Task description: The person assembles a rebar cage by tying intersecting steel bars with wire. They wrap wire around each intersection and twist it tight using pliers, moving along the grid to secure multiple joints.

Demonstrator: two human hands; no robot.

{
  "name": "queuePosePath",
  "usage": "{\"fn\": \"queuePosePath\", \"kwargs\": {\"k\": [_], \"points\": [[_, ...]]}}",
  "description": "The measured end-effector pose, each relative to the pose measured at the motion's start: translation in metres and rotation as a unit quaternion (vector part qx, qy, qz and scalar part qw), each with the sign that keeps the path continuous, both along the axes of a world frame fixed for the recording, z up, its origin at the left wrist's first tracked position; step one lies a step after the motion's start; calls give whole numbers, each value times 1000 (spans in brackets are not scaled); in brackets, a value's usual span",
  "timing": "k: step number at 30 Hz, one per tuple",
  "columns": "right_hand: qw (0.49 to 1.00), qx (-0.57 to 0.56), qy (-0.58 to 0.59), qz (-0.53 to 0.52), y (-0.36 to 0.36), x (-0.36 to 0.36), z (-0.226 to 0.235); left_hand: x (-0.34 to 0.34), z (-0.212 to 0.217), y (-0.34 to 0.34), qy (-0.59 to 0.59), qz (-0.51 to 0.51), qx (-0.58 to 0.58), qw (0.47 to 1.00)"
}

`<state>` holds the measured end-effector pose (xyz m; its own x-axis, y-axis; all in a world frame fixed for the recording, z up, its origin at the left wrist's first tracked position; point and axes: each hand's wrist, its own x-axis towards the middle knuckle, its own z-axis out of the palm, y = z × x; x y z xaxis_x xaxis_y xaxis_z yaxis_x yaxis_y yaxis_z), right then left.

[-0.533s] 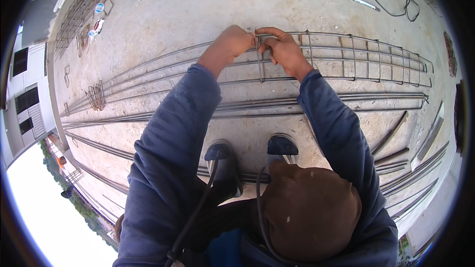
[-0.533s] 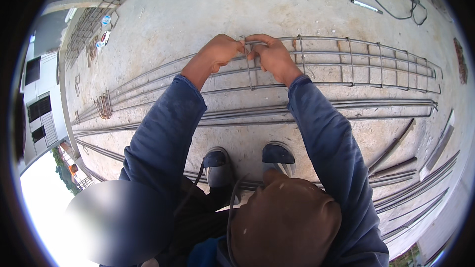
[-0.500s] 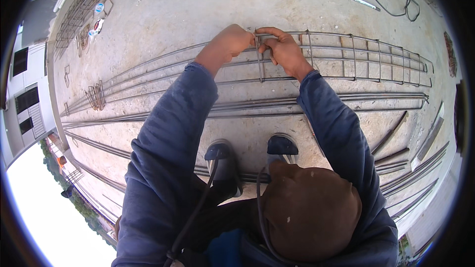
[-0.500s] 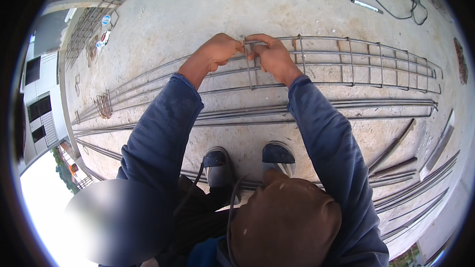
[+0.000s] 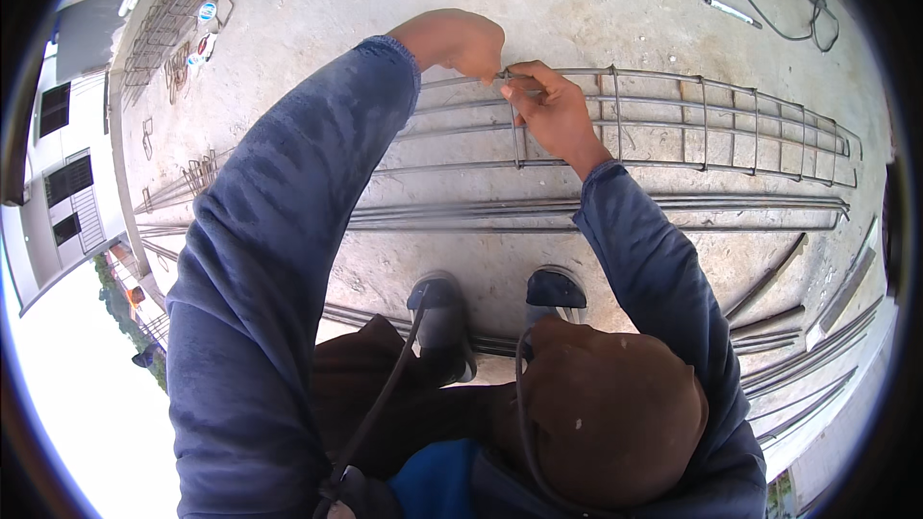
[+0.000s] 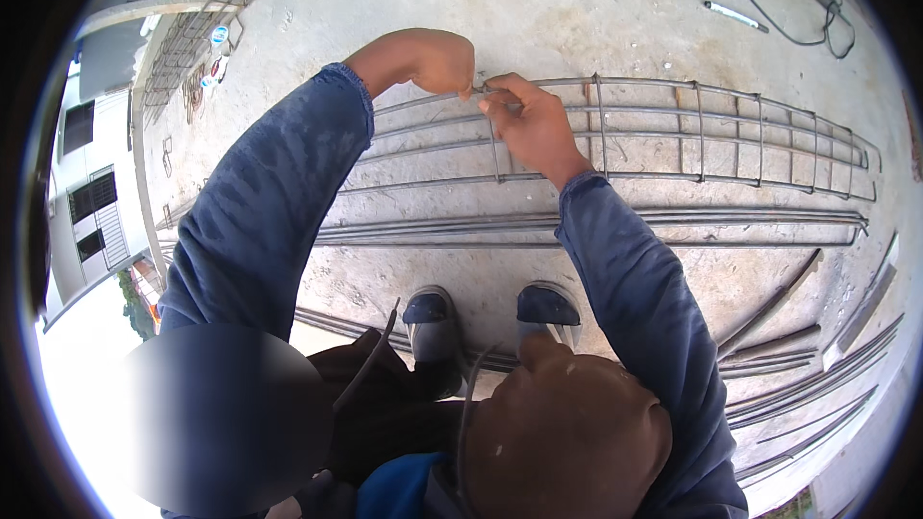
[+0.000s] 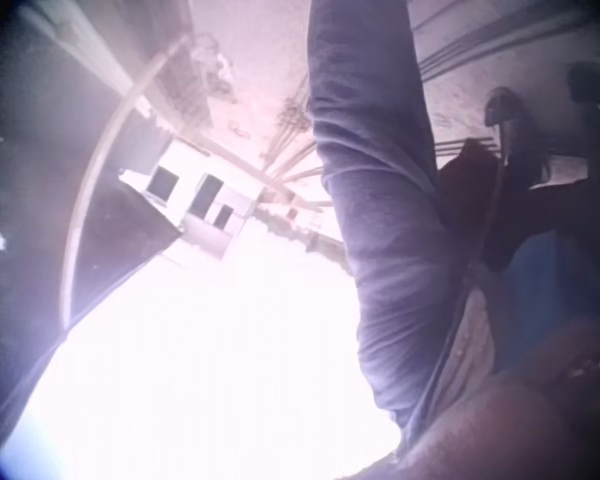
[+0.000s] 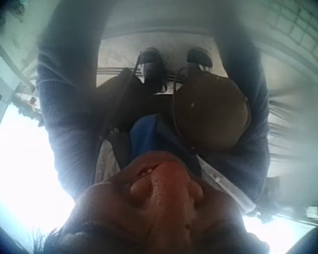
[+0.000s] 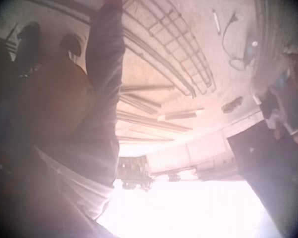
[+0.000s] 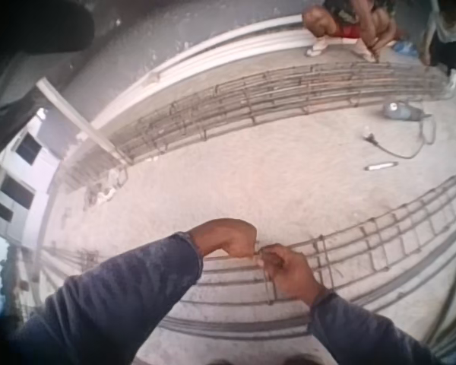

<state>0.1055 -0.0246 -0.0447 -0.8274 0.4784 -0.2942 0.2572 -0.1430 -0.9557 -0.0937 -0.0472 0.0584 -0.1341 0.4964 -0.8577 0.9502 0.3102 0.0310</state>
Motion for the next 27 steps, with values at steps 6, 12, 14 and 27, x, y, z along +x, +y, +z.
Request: {"fn": "queuePosePath", "kwargs": {"k": [6, 12, 14, 27], "points": [[970, 240, 23, 16, 0, 6, 1, -5, 15, 30, 40, -175, 55, 982], [903, 422, 28, 76, 14, 7, 20, 0, 8, 46, 53, -287, 205, 934], [879, 466, 11, 97, 24, 7, 27, -3, -2, 43, 55, -318, 275, 906], [724, 658, -34, 204, 53, -24, 57, 2, 20, -40, 83, -118, 569, 810]]}}
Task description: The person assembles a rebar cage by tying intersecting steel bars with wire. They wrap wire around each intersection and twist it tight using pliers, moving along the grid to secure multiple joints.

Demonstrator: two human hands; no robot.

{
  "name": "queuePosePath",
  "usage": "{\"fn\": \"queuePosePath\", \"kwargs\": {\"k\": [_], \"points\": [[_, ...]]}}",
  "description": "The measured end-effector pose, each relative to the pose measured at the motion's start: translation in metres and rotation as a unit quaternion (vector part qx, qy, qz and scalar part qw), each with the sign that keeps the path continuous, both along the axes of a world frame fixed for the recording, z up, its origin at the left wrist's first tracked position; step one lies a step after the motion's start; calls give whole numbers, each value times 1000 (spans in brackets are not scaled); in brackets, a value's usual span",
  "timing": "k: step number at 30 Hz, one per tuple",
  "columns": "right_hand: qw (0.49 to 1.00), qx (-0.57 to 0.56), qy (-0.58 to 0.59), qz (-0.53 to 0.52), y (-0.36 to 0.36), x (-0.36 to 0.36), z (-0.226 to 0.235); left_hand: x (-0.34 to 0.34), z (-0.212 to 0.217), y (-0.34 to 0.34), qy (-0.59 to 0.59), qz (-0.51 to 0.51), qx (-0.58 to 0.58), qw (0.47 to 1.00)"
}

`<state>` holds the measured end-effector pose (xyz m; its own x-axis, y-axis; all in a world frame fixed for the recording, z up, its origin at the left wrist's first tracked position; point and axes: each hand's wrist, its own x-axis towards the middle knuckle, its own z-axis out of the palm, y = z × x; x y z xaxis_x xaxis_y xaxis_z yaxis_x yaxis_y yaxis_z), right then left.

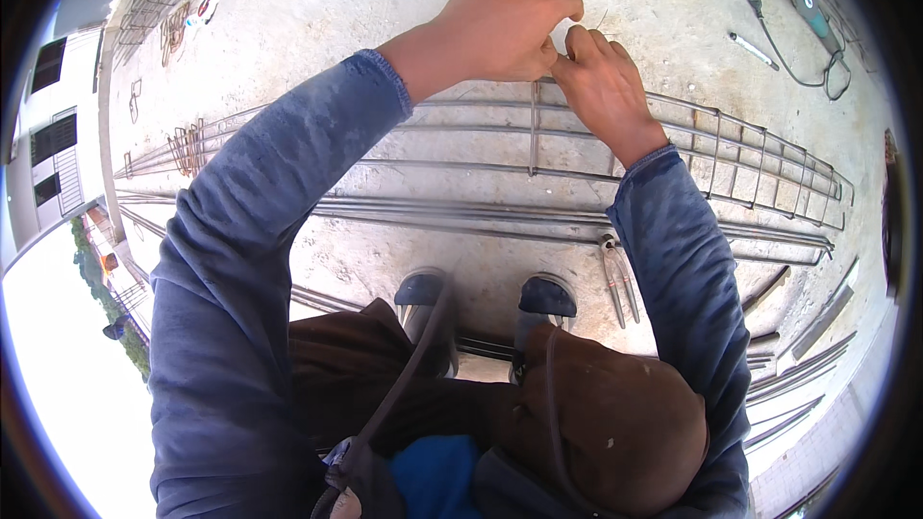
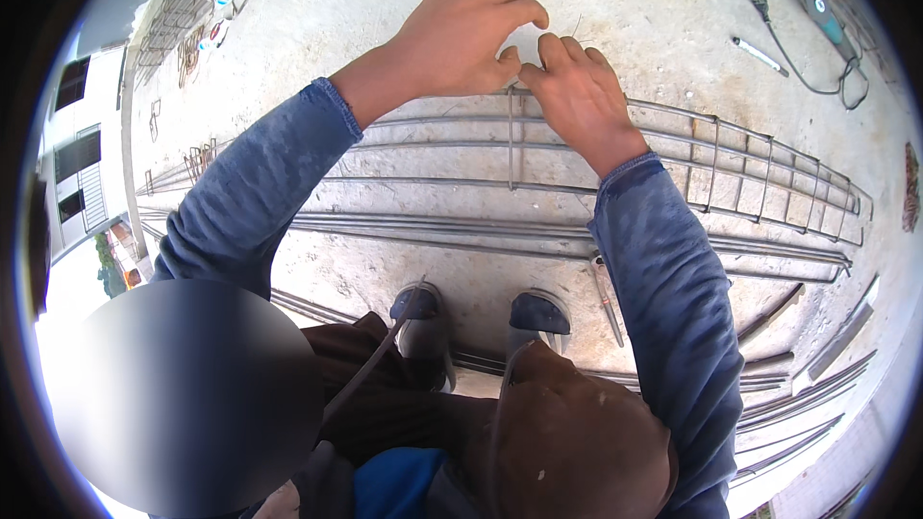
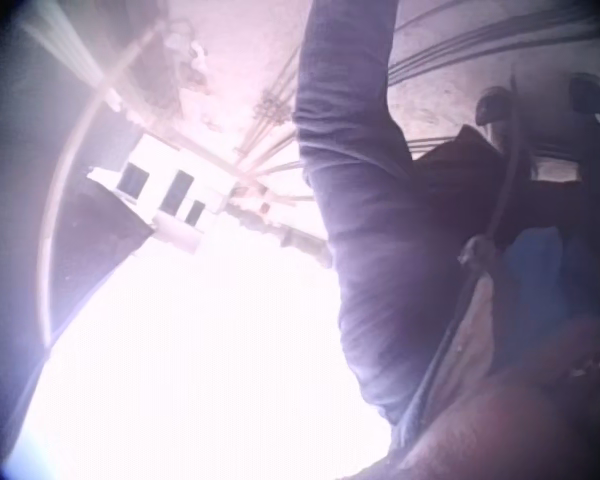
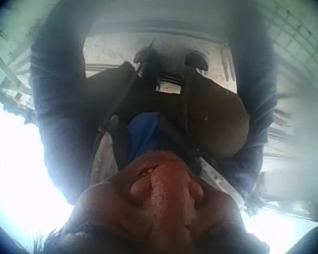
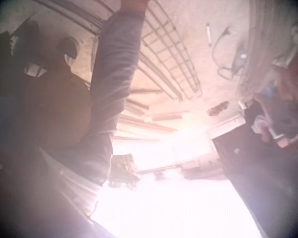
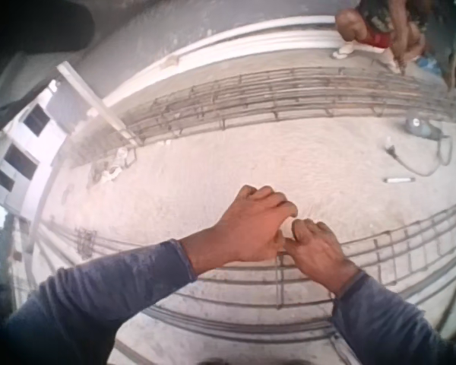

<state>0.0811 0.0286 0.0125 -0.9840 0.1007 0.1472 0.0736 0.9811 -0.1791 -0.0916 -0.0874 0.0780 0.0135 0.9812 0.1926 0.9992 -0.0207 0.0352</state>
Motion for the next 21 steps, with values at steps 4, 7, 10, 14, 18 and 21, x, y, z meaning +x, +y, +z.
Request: {"fn": "queuePosePath", "kwargs": {"k": [4, 7, 10, 14, 18, 21], "points": [[996, 25, 78, 32, 9, 0, -11, 20, -36, -33, -168, 129, -147, 966], [999, -15, -28, 26, 11, -4, -5, 22, -42, -37, -207, 149, -177, 950], [999, -11, -46, 20, 6, -9, 3, 20, -49, -38, -200, 133, -164, 957], [997, 8, -75, 9, 6, -12, 5, 18, -55, -37, -105, 82, -151, 979], [995, 37, -96, -14, -1, -8, 9, 5, -80, -50, -29, -20, -21, 999], [992, 85, -84, -35, -23, 5, 11, -10, -91, -54, -32, -70, 9, 997]]}}
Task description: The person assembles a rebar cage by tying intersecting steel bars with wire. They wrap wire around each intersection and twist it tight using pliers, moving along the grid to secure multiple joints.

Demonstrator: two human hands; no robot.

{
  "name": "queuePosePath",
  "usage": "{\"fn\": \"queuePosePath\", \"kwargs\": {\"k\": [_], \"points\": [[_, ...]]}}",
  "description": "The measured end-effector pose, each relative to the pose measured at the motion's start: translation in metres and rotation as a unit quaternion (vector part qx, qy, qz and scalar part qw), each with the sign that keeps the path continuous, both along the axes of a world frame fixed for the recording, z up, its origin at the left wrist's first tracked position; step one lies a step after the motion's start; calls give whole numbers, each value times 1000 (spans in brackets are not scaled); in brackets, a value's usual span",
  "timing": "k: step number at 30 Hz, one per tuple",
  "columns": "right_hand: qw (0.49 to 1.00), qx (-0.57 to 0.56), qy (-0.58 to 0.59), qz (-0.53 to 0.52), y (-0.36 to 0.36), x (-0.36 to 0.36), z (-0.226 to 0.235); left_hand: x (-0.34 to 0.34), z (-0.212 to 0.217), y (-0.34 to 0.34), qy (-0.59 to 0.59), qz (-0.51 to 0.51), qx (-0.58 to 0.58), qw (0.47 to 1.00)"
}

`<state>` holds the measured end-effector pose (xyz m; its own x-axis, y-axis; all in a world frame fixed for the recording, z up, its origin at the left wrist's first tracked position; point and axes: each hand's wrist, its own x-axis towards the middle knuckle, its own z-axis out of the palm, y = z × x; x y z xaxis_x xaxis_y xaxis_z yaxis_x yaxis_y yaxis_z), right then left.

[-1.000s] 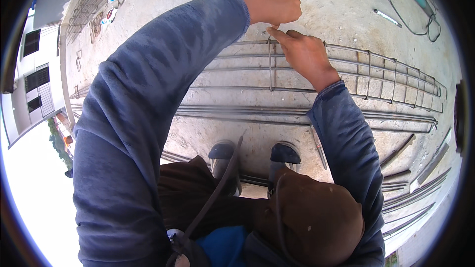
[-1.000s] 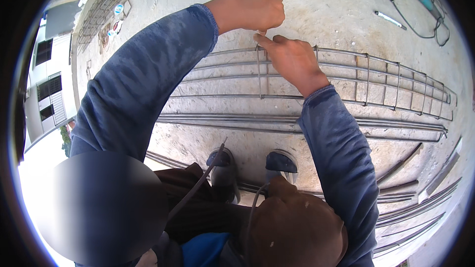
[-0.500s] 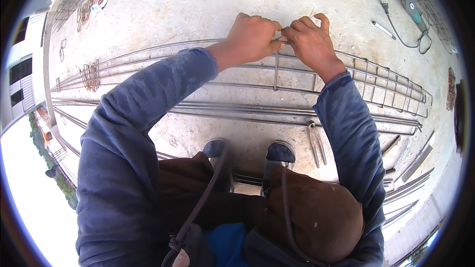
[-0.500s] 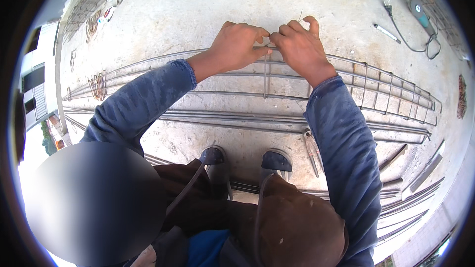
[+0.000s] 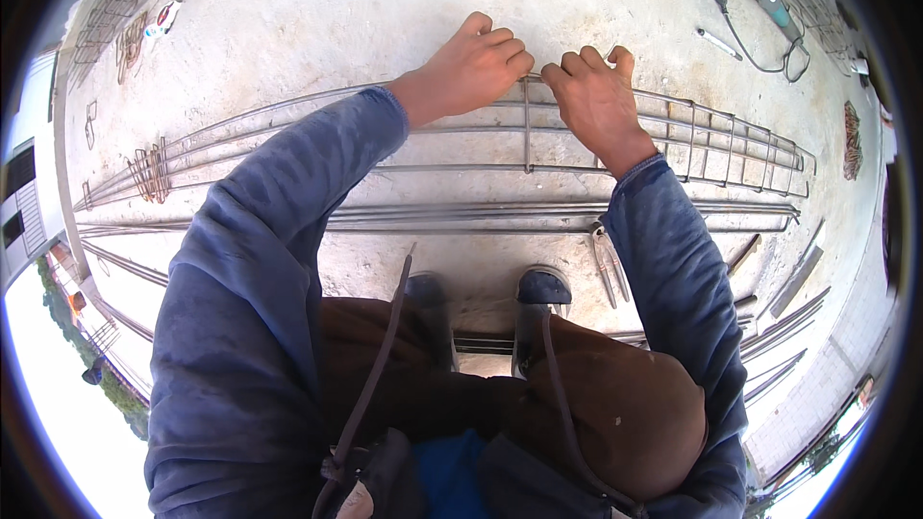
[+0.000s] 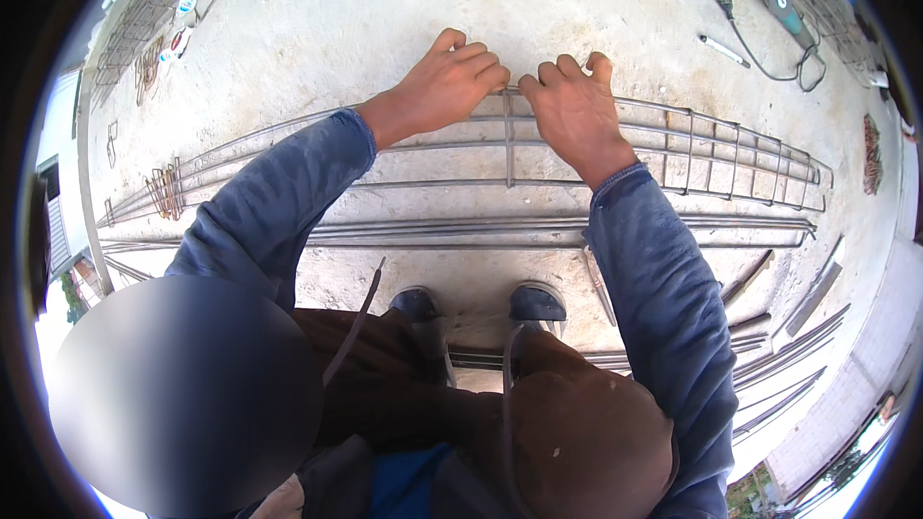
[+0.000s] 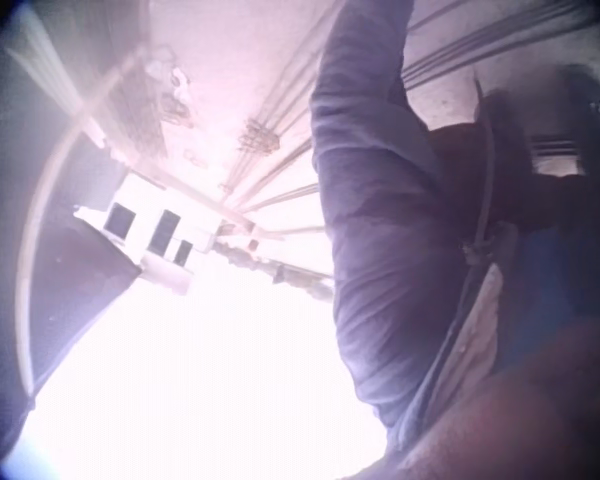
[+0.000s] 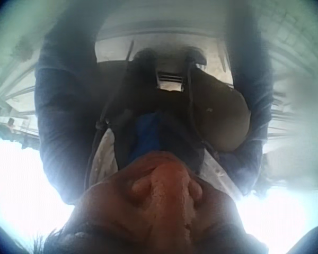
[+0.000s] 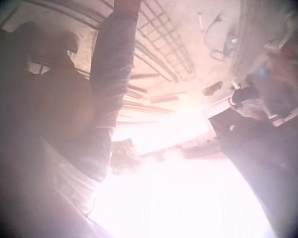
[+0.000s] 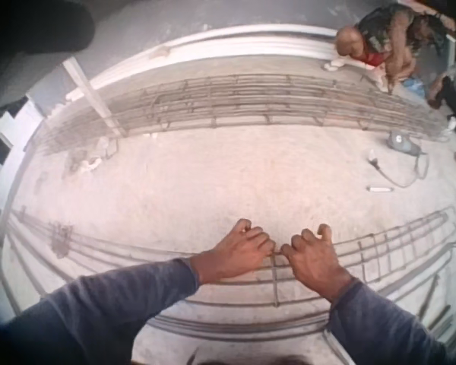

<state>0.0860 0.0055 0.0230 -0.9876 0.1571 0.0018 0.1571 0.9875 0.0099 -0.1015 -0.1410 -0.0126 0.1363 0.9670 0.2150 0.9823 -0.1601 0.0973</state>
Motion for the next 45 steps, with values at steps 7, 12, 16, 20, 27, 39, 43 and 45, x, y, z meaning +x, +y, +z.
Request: {"fn": "queuePosePath", "kwargs": {"k": [7, 12, 16, 20, 27, 39, 43, 45], "points": [[999, 35, 6, -28, -48, 10, 10, -34, -2, 22, -16, -145, 58, 988], [998, 27, -59, -27, -60, -18, 18, -55, 10, 52, -45, -147, -12, 988], [992, 2, -114, 47, -37, -52, 38, -63, 4, 54, -141, -16, -84, 986], [962, -45, -269, 15, -9, -106, 49, -90, -18, 32, -301, 200, -156, 919], [920, -124, -354, -113, 25, -83, 50, -72, -17, -1, -364, 215, -158, 892], [955, -210, 42, -205, -23, 43, 103, 29, 40, 43, -156, 70, -234, 957], [887, -326, -94, -312, -31, 175, 91, 24, 48, 32, -203, 116, -203, 951], [899, -263, -182, -298, -52, 268, 46, 28, 37, 29, -266, 137, -138, 944]]}}
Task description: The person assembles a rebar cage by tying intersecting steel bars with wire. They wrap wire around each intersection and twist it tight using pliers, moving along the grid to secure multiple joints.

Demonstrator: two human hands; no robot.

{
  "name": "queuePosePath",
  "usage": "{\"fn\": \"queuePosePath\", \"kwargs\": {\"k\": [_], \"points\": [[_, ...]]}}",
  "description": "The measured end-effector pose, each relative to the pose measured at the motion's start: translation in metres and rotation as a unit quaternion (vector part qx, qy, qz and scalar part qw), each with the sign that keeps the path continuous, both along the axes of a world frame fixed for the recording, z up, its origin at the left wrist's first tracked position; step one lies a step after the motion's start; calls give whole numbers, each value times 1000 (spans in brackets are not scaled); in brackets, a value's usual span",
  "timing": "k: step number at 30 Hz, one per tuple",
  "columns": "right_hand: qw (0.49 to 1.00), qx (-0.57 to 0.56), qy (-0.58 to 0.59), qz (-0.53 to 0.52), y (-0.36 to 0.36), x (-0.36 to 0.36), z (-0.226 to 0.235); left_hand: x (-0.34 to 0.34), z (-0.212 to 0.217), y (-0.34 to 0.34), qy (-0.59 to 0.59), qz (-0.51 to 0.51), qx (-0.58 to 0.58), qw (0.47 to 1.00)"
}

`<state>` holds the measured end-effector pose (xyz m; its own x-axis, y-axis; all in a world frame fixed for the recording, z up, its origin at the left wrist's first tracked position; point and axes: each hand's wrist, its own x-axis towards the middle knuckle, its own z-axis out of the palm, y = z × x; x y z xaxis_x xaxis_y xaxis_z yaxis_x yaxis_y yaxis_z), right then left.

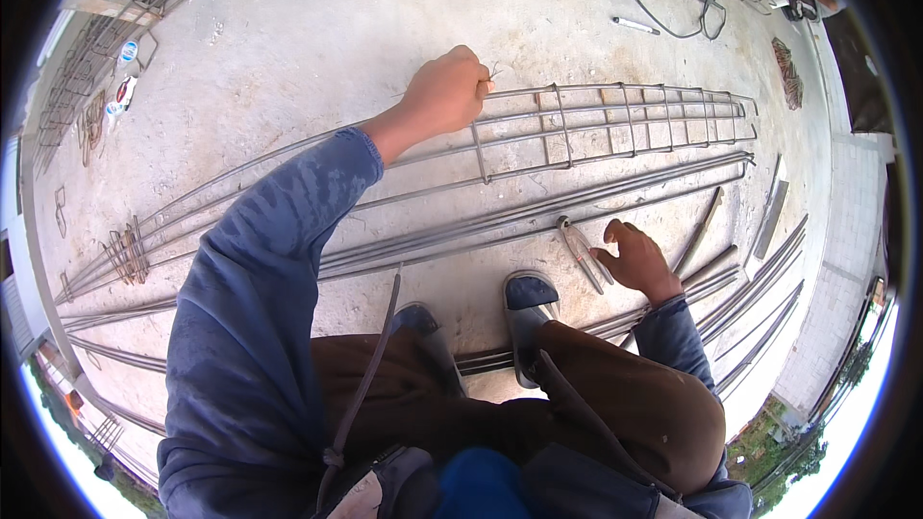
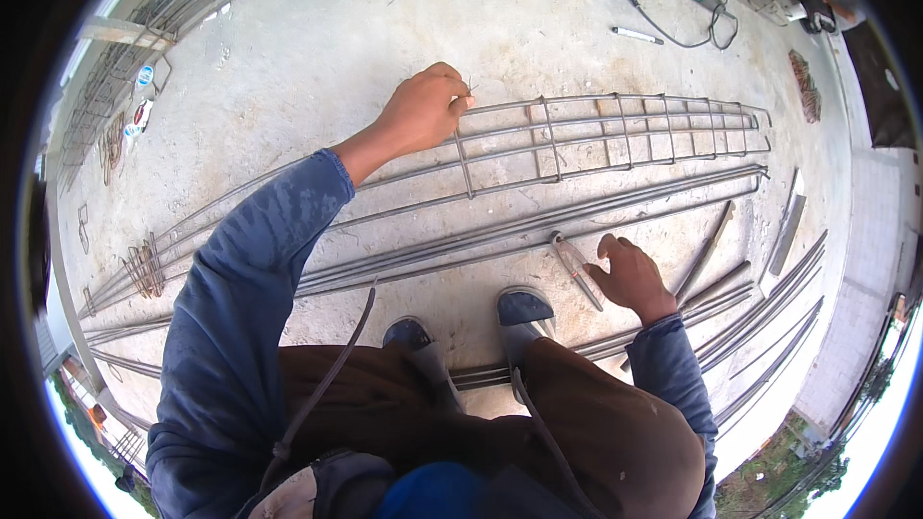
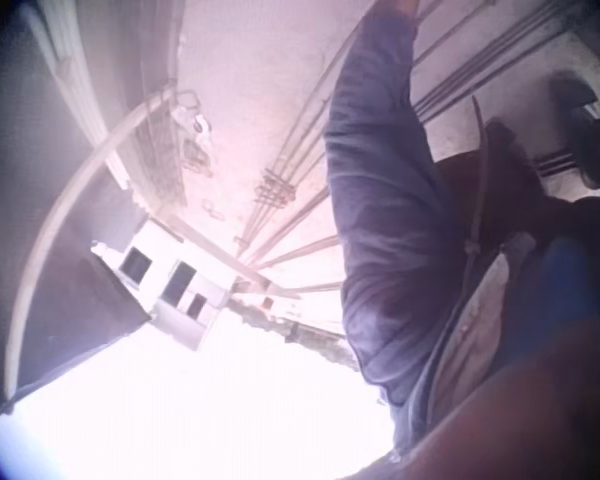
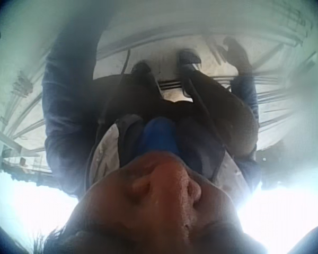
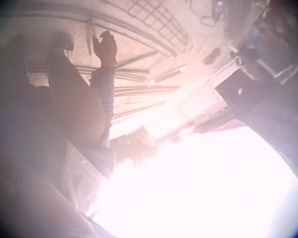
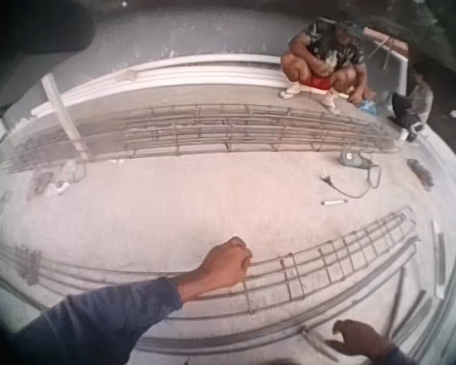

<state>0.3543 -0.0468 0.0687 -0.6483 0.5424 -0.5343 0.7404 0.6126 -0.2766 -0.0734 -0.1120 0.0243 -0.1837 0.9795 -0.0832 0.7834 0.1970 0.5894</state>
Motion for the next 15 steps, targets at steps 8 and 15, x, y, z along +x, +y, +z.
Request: {"fn": "queuePosePath", "kwargs": {"k": [8, 15], "points": [[992, 73, 99, 25, -65, 71, -74, -10, -17, -21, -212, 86, -27, 973], [977, -25, 193, -86, -63, 77, -47, -16, -5, -32, -240, 69, -72, 966]]}}
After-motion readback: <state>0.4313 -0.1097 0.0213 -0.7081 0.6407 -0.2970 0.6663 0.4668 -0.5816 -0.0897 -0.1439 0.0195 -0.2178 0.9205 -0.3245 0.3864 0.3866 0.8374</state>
